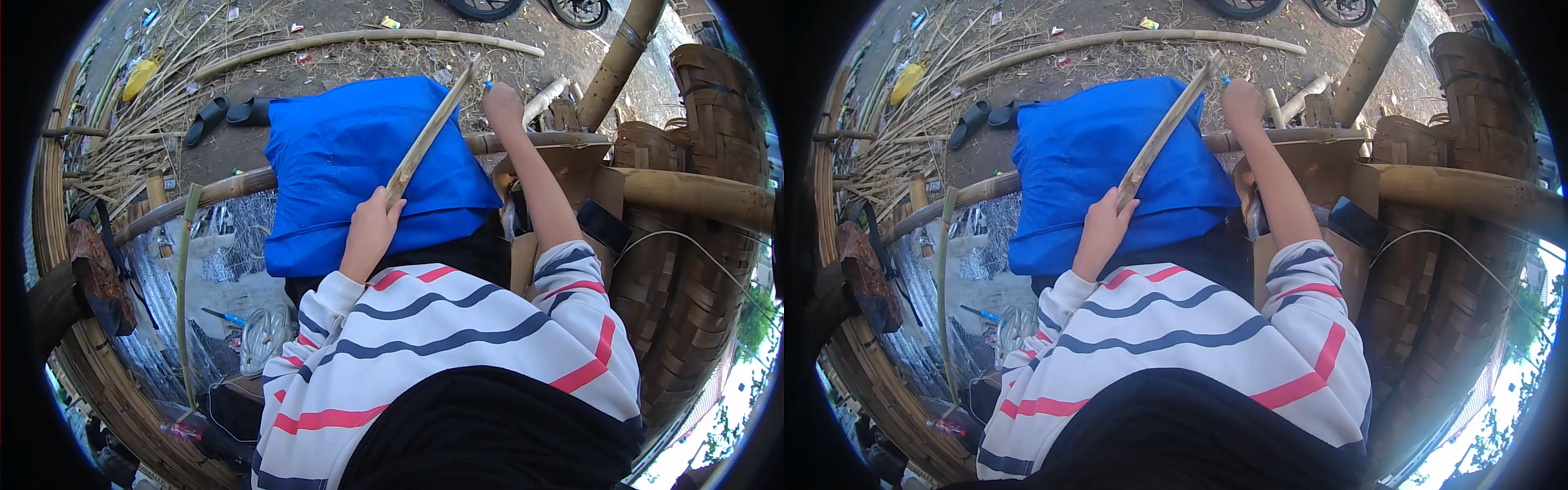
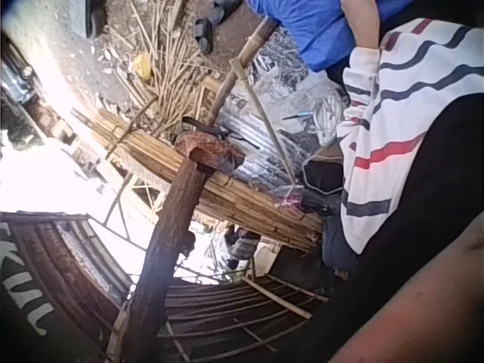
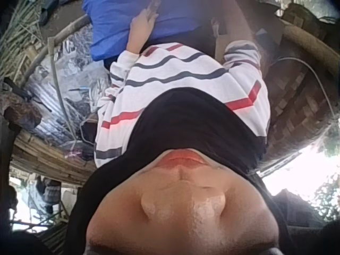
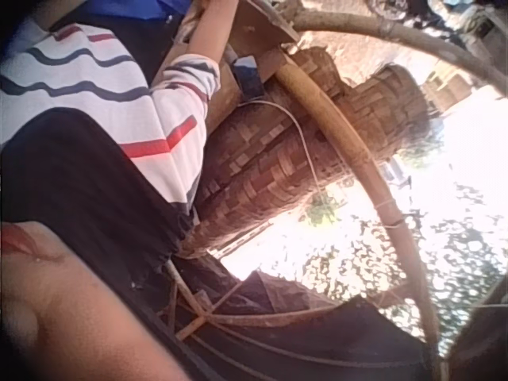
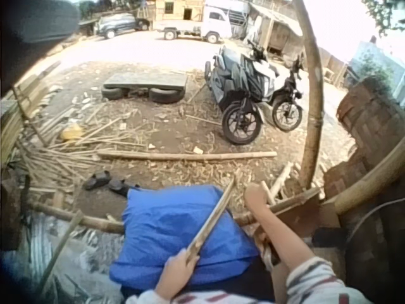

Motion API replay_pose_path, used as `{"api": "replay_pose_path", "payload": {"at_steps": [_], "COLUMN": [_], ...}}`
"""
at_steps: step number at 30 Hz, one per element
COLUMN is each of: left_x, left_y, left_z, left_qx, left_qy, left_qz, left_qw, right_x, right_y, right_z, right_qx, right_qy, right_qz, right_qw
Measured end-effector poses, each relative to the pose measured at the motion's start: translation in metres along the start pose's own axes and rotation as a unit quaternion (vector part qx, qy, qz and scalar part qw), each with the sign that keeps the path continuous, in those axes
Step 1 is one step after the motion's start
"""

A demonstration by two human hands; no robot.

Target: The person holds a long bamboo stick and uses a knife to shave its surface, repeatedly scraping along the length of the stick. The person rotates the stick and continues shaving different sections while working over a blue cloth.

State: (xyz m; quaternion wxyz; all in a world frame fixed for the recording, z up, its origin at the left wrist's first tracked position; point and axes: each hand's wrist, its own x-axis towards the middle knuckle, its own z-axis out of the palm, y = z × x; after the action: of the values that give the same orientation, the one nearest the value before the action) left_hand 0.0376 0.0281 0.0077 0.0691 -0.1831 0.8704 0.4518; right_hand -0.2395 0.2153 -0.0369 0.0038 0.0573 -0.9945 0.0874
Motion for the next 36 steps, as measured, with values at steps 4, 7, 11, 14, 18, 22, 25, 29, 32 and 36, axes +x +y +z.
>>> {"api": "replay_pose_path", "payload": {"at_steps": [4,7,11,14,18,22,25,29,32,36], "left_x": [0.013,0.014,0.013,0.013,0.018,0.016,0.012,0.001,0.007,0.012], "left_y": [-0.014,-0.014,0.003,0.007,0.002,0.005,0.008,0.001,0.003,0.004], "left_z": [0.005,0.007,-0.005,-0.01,-0.012,-0.009,-0.007,-0.012,-0.012,-0.013], "left_qx": [-0.139,-0.14,-0.198,-0.22,-0.272,-0.268,-0.24,-0.269,-0.289,-0.299], "left_qy": [-0.068,-0.077,-0.116,-0.135,-0.171,-0.159,-0.16,-0.166,-0.177,-0.2], "left_qz": [-0.071,-0.07,-0.153,-0.186,-0.226,-0.204,-0.189,-0.224,-0.238,-0.243], "left_qw": [0.985,0.985,0.961,0.948,0.92,0.928,0.939,0.922,0.91,0.901], "right_x": [-0.06,-0.059,-0.043,-0.047,-0.05,-0.036,0.01,0.021,0.012,0.005], "right_y": [-0.034,-0.025,-0.024,-0.025,-0.013,-0.008,0.019,0.024,0.024,0.03], "right_z": [-0.002,-0.003,0.006,0.016,0.011,0.018,0.033,0.014,0.032,0.034], "right_qx": [0.027,0.029,0.021,0.031,0.015,-0.019,-0.062,-0.062,0.043,0.242], "right_qy": [-0.055,-0.025,-0.013,-0.024,-0.026,0.019,0.035,-0.036,-0.055,-0.137], "right_qz": [-0.155,-0.136,-0.114,-0.11,-0.217,-0.16,-0.005,-0.04,0.037,0.198], "right_qw": [0.986,0.99,0.993,0.993,0.976,0.987,0.997,0.997,0.997,0.94]}}
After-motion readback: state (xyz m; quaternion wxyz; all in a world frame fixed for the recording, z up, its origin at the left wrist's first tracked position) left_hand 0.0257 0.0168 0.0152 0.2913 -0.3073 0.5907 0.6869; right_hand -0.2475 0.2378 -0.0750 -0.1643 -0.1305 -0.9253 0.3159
